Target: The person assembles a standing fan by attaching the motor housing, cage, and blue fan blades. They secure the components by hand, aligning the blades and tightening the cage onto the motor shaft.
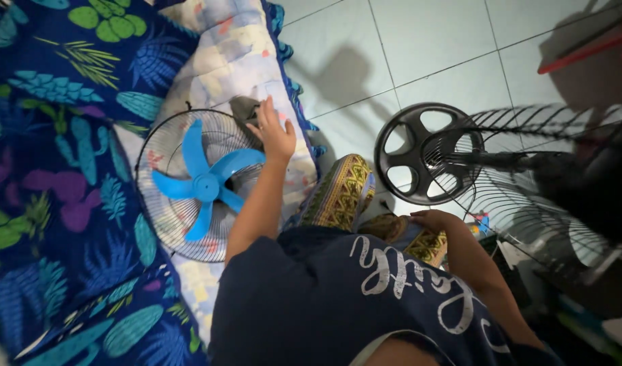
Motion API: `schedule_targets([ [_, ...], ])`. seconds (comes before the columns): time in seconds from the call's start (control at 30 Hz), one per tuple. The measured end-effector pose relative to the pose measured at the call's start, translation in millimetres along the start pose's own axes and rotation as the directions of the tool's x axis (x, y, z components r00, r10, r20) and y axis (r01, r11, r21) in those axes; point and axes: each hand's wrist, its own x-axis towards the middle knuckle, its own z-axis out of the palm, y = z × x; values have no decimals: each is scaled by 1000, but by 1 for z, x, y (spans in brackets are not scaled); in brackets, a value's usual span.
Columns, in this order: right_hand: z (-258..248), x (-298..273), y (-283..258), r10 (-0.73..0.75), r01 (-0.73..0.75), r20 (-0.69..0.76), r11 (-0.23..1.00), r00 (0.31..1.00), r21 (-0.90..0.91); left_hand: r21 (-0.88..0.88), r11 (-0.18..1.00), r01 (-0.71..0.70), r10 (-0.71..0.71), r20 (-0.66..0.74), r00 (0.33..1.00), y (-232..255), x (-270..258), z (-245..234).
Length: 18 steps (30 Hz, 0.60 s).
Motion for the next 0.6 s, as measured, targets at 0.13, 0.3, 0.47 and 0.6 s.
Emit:
schedule_targets([
  [0.13, 21, 40, 7, -15, 13, -25, 996, 1000, -83, -37, 999, -19, 19, 2, 1000, -25, -4, -8],
  [0.3, 39, 56, -9, 9, -40, -124, 968, 992, -249, 41, 999, -11, 12, -30, 999, -93, -27, -45],
  [0.47, 74, 38, -40, 268, -337, -302, 919, 915, -206, 181, 978, 106, -92, -84, 992, -202, -50, -124],
  [0.6, 99, 30, -52, 226, -357, -481, 912, 847, -201, 309, 841, 444, -489, 85, 868, -245, -74, -177],
])
